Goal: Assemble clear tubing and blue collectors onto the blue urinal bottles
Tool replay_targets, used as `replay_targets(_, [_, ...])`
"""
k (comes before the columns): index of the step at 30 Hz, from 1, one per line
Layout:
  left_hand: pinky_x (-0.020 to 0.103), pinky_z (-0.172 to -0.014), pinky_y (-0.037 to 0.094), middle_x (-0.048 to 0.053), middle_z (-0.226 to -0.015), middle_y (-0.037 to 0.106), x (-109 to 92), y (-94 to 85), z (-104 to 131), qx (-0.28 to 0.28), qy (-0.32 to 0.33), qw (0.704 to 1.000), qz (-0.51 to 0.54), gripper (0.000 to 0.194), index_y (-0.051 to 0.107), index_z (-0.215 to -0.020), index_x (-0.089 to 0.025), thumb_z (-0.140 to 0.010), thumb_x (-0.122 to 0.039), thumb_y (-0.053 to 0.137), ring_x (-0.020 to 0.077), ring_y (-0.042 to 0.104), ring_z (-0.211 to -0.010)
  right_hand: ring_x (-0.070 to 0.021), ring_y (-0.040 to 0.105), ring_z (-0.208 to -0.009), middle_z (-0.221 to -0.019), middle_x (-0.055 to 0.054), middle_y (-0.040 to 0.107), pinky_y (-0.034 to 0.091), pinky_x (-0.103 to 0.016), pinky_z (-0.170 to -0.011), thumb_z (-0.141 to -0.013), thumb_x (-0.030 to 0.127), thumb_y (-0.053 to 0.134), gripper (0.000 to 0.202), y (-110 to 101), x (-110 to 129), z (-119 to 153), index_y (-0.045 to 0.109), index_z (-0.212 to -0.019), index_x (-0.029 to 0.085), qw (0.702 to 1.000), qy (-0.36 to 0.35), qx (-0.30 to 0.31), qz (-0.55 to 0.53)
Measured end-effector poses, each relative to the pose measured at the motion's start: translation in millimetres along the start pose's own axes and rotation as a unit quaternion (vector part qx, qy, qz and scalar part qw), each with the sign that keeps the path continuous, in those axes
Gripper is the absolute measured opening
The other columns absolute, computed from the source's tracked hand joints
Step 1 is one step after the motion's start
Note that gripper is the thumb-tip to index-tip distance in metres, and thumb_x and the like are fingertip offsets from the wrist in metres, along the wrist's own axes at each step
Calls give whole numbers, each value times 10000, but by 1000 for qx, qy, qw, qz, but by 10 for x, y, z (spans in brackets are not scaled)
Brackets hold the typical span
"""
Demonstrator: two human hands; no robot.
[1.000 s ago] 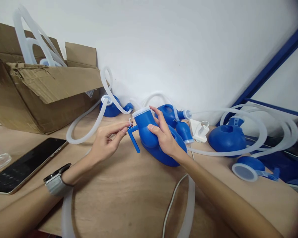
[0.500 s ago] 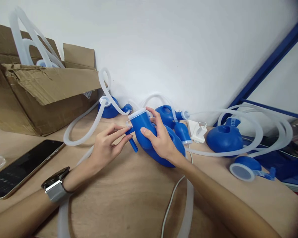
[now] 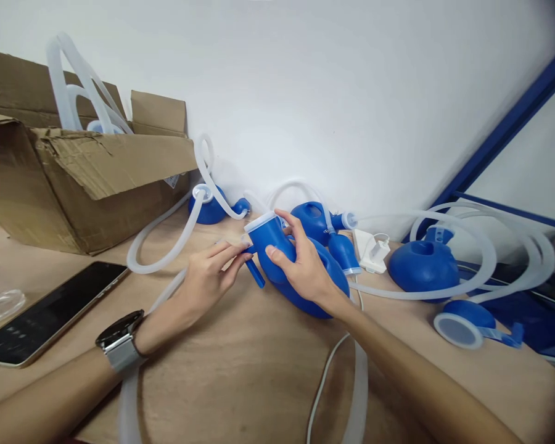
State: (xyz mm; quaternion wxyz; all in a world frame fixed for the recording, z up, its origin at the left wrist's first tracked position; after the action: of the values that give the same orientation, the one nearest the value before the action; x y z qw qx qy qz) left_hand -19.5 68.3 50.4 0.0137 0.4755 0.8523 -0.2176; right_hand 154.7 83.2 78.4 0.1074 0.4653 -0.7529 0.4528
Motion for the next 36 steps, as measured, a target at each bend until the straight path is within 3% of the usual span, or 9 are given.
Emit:
replay_targets(6, [241, -760, 610, 41, -972, 768, 42, 62, -9, 32, -36, 998, 43, 174, 749, -1097, -207, -980, -279, 642, 138, 725, -813, -294, 590, -1220, -1429, -105, 573, 490, -506, -1064, -953, 450, 605, 660, 21, 5, 0, 396, -1541, 237, 1000, -10, 9, 1])
replay_targets(13, [215, -626, 514, 40, -908, 754, -33, 68, 59, 11, 10, 1000, -27, 185, 730, -1121, -199, -983, -190, 607, 119, 677, -699, -309, 556, -1291, -1486, -109, 536, 469, -531, -1100, -955, 426, 613, 668, 40, 100, 8, 388, -1557, 243, 998, -40, 13, 40])
replay_targets(15, [223, -652, 524, 50, -937, 760, -33, 79, 51, 21, 2, 1000, -13, 184, 737, -1109, -197, -985, -190, 601, 128, 689, -733, -312, 557, -1291, -1488, -107, 537, 470, -537, -1100, -950, 418, 617, 676, 36, 122, 11, 383, -1562, 250, 998, -49, 16, 48])
replay_targets(18, [248, -731, 566, 59, -1016, 773, 36, 119, 31, 51, -73, 995, 53, 189, 756, -1090, -211, -992, -224, 596, 154, 722, -833, -314, 570, -1273, -1485, -97, 541, 481, -541, -1088, -949, 428, 621, 655, 13, 115, 14, 402, -1547, 274, 998, -40, 5, 48])
replay_targets(22, [308, -734, 603, 44, -1006, 801, 146, 168, 50, 76, -185, 974, 103, 202, 789, -1080, -248, -973, -317, 632, 202, 750, -814, -309, 575, -1269, -1472, -86, 552, 486, -534, -1083, -948, 429, 627, 638, 15, 91, 20, 415, -1532, 284, 999, -13, -5, 50])
replay_targets(27, [369, -860, 663, 69, -1053, 804, 306, 255, 105, 70, -327, 903, 270, 276, 794, -1030, -199, -876, -424, 749, 255, 779, -963, -310, 568, -1278, -1468, -95, 550, 477, -536, -1089, -952, 435, 615, 626, -16, 119, -2, 415, -1521, 268, 998, -21, -8, 51])
replay_targets(31, [369, -869, 671, 83, -976, 810, 387, 239, 99, 29, -371, 866, 335, 355, 762, -988, -177, -792, -465, 832, 245, 785, -933, -315, 574, -1268, -1440, -121, 564, 475, -558, -1078, -974, 481, 571, 634, -53, 46, -13, 388, -1530, 237, 1000, 9, -6, 22])
replay_targets(36, [374, -901, 664, 74, -991, 803, 434, 281, 94, 54, -370, 871, 319, 324, 790, -929, -190, -776, -471, 841, 233, 772, -961, -324, 565, -1287, -1440, -132, 558, 467, -573, -1081, -974, 515, 556, 662, 9, -85, -2, 361, -1539, 230, 999, 44, 8, 8])
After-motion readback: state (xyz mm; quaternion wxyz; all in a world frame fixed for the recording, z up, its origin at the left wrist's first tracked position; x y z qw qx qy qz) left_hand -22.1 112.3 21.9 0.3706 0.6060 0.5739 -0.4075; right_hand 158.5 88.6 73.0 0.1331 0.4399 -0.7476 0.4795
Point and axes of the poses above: each hand's wrist, its own z-axis away from the middle knuckle, its own y-axis out of the palm, x = y × z, the point moved 8 cm from there along -z, towards the middle knuckle
